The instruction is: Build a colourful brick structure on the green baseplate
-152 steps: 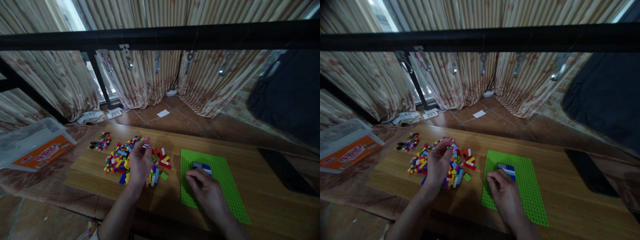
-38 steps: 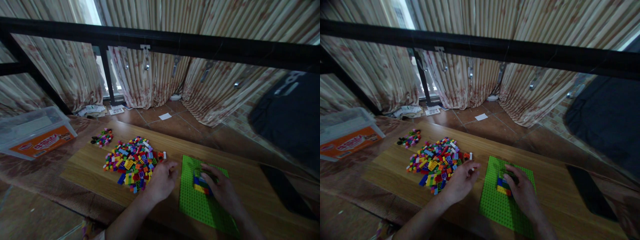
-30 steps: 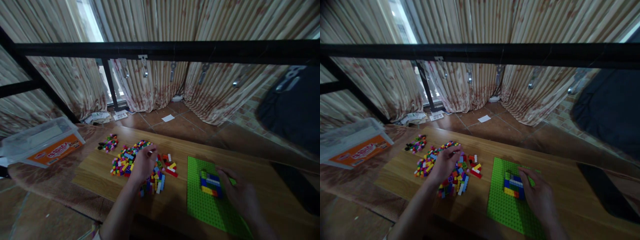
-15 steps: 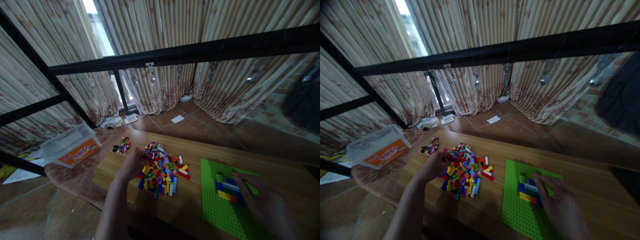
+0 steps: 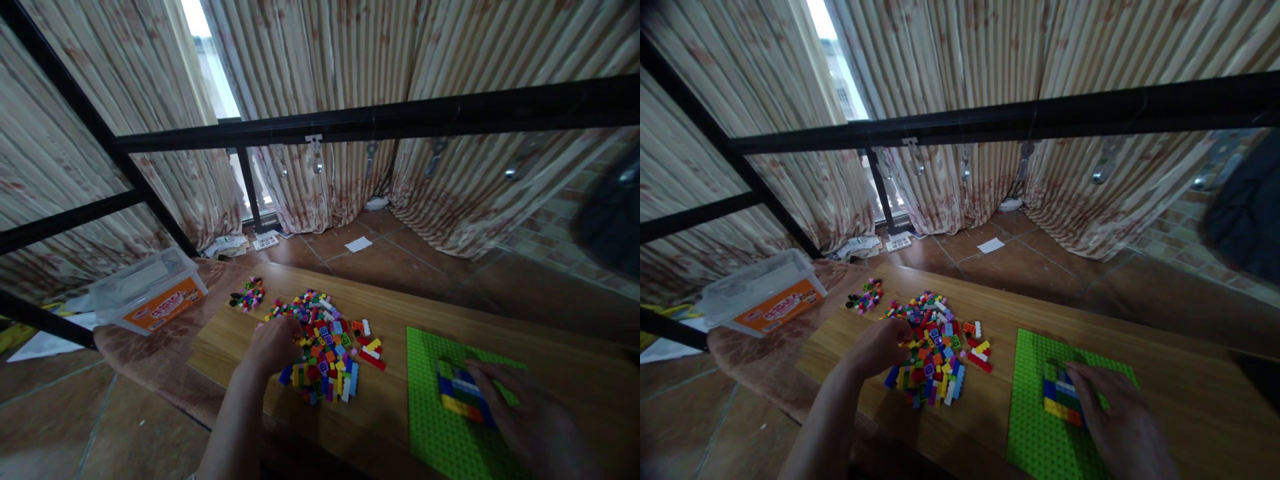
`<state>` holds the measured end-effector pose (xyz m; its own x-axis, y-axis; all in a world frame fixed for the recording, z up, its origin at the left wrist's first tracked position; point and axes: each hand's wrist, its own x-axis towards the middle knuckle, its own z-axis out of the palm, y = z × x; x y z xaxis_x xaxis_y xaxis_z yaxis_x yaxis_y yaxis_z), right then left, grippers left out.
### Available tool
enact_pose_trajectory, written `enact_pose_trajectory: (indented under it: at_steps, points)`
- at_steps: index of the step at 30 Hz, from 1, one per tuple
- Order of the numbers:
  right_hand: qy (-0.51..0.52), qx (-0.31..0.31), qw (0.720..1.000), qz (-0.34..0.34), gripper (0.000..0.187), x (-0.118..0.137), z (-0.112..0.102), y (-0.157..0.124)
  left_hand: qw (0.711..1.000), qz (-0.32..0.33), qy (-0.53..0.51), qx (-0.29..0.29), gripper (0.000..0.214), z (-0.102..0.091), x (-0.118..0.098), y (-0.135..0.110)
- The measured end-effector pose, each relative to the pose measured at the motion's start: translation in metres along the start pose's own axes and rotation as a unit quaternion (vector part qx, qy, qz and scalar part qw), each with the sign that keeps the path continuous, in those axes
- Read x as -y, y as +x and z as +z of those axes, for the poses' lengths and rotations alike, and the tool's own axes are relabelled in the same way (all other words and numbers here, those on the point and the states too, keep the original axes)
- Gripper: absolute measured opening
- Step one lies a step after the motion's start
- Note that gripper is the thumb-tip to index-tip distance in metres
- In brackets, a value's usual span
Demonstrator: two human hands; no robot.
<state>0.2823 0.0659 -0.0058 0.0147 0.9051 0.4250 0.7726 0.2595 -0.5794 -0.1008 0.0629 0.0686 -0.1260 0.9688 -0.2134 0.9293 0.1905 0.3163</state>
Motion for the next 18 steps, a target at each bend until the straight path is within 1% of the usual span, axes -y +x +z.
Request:
enact_pose_trajectory:
  at_steps: [4, 7, 9, 11, 13, 14, 16, 18]
  points:
    - [-0.021, 0.013, 1.000, -0.016, 0.041, -0.006, 0.001, -0.001, 1.000, -0.002, 0.001, 0.003, 0.024, 0.004, 0.000, 0.003]
    - [-0.037, 0.014, 0.999, -0.019, 0.045, -0.006, 0.000, -0.001, 1.000, -0.003, -0.023, -0.008, 0.024, 0.003, 0.004, 0.003]
    - [-0.033, 0.017, 0.999, -0.019, 0.046, -0.005, -0.001, 0.000, 0.998, 0.017, -0.059, -0.007, 0.019, -0.002, 0.007, 0.002]
    - [-0.019, 0.011, 1.000, -0.019, 0.045, 0.000, -0.001, 0.001, 0.992, 0.062, -0.112, 0.001, 0.014, -0.007, 0.008, 0.001]
    - [-0.002, 0.000, 1.000, -0.008, 0.042, 0.008, -0.001, 0.001, 0.976, 0.111, -0.185, 0.012, 0.016, -0.009, 0.005, 0.000]
    - [0.009, 0.004, 1.000, 0.001, 0.040, 0.014, 0.000, 0.000, 0.966, 0.128, -0.225, 0.022, 0.018, -0.009, 0.000, 0.000]
    - [0.041, 0.014, 0.999, 0.030, 0.034, 0.028, 0.002, -0.003, 0.940, 0.147, -0.304, 0.054, 0.020, -0.003, -0.015, -0.001]
    - [0.075, 0.031, 0.996, 0.040, 0.028, 0.046, 0.003, -0.007, 0.910, 0.153, -0.375, 0.094, 0.021, 0.010, -0.039, -0.003]
